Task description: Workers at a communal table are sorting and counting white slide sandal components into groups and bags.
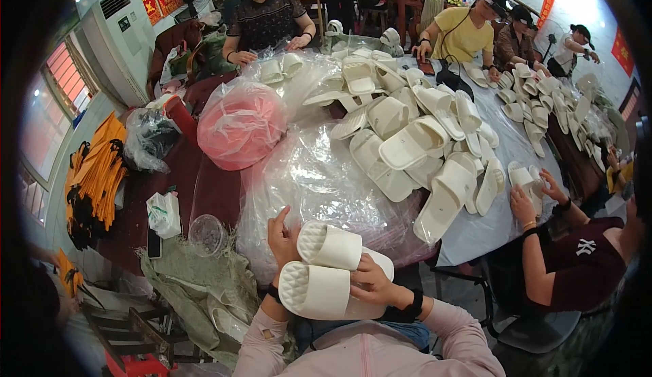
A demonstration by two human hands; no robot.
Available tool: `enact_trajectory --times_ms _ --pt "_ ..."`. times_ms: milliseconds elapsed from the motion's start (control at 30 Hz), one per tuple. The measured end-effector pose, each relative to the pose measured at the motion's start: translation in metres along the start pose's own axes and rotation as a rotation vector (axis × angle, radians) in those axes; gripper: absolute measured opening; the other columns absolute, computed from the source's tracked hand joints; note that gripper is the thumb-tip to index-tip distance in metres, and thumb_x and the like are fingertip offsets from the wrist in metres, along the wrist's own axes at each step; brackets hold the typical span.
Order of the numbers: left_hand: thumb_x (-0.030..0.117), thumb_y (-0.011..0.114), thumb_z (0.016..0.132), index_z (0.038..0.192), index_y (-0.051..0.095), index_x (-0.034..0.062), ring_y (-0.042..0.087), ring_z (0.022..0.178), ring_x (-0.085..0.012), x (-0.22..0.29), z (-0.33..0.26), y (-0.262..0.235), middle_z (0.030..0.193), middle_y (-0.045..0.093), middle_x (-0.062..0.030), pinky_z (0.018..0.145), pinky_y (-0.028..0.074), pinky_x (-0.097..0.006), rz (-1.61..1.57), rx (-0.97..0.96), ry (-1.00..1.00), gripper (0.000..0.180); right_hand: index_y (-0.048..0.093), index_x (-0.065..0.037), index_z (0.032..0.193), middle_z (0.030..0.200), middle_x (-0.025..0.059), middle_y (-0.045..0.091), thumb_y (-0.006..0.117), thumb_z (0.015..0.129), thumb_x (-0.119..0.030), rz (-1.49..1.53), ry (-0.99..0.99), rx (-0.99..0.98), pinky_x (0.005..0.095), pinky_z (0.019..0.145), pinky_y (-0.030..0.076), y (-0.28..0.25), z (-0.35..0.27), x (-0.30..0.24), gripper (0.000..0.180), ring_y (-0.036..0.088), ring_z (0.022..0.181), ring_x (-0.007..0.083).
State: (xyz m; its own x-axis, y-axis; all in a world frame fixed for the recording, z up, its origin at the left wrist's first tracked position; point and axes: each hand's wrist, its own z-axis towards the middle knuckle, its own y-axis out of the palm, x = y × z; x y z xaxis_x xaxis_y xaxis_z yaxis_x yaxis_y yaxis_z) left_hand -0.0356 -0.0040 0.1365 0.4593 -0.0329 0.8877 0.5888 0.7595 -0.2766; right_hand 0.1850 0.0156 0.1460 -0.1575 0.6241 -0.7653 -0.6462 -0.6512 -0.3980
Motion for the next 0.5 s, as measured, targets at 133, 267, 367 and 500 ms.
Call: enact_trajectory --times_ms 133,267,367,500 --pt "-0.001 0.068 0.073 0.121 0.06 0.0067 0.031 0.06 -0.0109 0.004 0.001 0.001 0.073 0.033 -0.0003 0.054 0.031 -0.024 -0.028 -0.002 -0.004 0.049 0.064 -0.007 0.11 0.121 0.013 0.057 0.064 0.076 -0.012 0.024 -0.001 0.03 0.046 0.099 0.031 0.001 0.001 0.001 0.034 0.046 0.118 0.0353" --pt "-0.001 0.067 0.074 0.121 0.059 0.0056 0.032 0.06 -0.0108 0.005 0.001 -0.002 0.073 0.033 -0.001 0.054 0.031 -0.024 0.026 -0.024 0.058 0.048 0.067 -0.003 0.1 0.121 0.015 0.056 0.064 0.075 -0.012 0.013 0.038 0.06 0.0465 0.099 0.03 0.002 0.003 0.0 0.027 0.046 0.115 0.0363" --pt "0.001 0.065 0.077 0.119 0.06 0.004 0.032 0.059 -0.0117 0.003 0.0 -0.004 0.073 0.034 -0.0017 0.055 0.033 -0.025 0.035 -0.025 0.025 0.043 0.067 -0.003 0.102 0.122 0.015 0.056 0.064 0.075 -0.012 0.007 0.023 0.055 0.0457 0.099 0.03 0.004 0.0 0.005 0.028 0.046 0.115 0.036" --pt "0.002 0.061 0.078 0.117 0.061 0.0034 0.035 0.062 -0.0135 -0.006 0.002 -0.004 0.075 0.036 -0.0031 0.058 0.036 -0.027 -0.033 0.072 -0.034 0.039 0.067 -0.003 0.103 0.123 0.015 0.055 0.064 0.076 -0.011 0.044 0.027 0.04 0.0452 0.099 0.031 0.006 0.0 0.004 0.029 0.046 0.116 0.0361"
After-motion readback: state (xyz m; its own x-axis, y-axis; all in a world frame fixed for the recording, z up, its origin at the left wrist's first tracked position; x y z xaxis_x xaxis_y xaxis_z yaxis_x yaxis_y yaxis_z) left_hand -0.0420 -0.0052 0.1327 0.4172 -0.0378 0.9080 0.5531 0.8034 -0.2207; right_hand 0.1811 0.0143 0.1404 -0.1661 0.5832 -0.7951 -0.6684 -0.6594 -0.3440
